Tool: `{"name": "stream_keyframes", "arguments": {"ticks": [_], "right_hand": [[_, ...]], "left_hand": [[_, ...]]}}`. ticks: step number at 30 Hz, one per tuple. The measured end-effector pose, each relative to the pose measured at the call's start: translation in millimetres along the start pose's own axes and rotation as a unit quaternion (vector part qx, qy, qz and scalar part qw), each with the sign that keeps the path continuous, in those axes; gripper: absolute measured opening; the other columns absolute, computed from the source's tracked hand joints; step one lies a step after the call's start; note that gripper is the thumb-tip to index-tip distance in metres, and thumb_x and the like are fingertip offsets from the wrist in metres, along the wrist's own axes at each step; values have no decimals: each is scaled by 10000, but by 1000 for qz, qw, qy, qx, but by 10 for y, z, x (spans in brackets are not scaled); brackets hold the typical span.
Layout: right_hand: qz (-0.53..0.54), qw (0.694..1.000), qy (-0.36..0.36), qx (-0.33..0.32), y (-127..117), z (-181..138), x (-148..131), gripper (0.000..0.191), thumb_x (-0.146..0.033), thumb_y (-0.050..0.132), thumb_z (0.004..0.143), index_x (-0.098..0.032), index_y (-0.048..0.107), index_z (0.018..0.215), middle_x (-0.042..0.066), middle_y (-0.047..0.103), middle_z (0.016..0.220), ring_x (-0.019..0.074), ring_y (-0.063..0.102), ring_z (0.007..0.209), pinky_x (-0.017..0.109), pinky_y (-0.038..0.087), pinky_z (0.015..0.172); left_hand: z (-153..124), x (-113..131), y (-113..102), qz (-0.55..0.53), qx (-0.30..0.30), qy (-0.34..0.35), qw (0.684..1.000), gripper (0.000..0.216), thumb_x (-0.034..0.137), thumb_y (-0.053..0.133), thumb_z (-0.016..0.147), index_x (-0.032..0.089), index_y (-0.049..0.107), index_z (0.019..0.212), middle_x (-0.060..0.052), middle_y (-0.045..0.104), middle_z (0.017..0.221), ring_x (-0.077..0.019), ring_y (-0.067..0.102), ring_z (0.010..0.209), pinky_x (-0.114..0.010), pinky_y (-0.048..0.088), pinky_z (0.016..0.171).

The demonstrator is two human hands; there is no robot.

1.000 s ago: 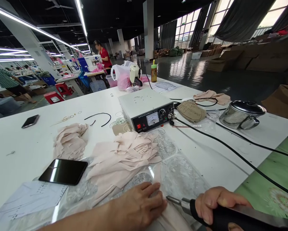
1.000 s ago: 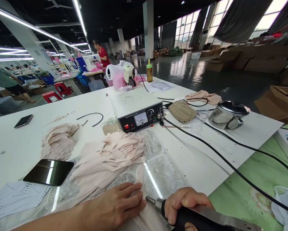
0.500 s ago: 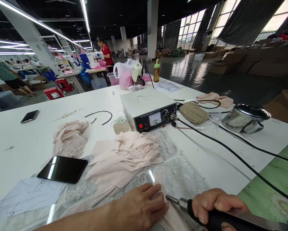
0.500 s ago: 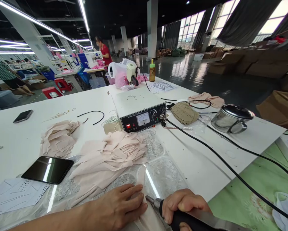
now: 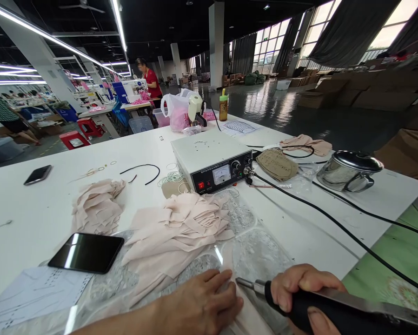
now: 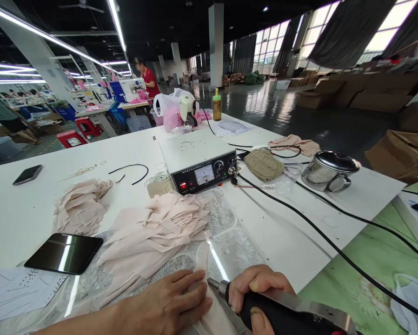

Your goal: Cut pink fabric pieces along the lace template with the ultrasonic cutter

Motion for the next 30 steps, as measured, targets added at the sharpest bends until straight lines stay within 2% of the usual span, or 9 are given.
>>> {"name": "stream_keyframes", "arguments": {"ticks": [4, 16, 21, 30], "right_hand": [[9, 1000, -1, 12, 22, -11, 45, 58, -236, 501, 899, -267, 528, 940, -5, 519, 780, 133, 552, 590, 301, 512, 530], [-1, 999, 3, -54, 37, 20, 79, 77, -191, 475, 911, -261, 506, 913, -3, 527, 797, 142, 578, 626, 308, 519, 543], [0, 1000, -1, -8, 22, 24, 79, 35, -238, 493, 905, -257, 521, 914, 4, 535, 772, 145, 560, 592, 319, 513, 527], [-6, 1000, -12, 24, 35, 111, 97, 15, -255, 550, 885, -247, 542, 875, 3, 547, 742, 147, 566, 566, 335, 526, 530]], "left_hand": [[-6, 1, 17, 2, 6, 2, 1000, 252, 147, 406, 993, 82, 587, 1156, -112, 647, 1036, -273, 599, 1094, -347, 506, 860], [-9, -5, 10, 16, 11, 4, 1000, 243, 164, 420, 998, 87, 596, 1147, -101, 646, 1021, -264, 608, 1077, -334, 491, 863], [-6, -15, -4, 10, 23, 3, 1000, 262, 168, 385, 1006, 87, 603, 1127, -93, 655, 1010, -259, 620, 1033, -332, 499, 833], [-2, -2, -11, 11, 5, 6, 1000, 252, 171, 418, 990, 84, 599, 1142, -109, 650, 1042, -263, 610, 1024, -341, 501, 827]]}}
Point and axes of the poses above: each hand's wrist, its own z-axis towards the middle knuckle, its own y-axis out of the palm, x = y × z, the point moved 7 cm from there along z, towards the middle knuckle
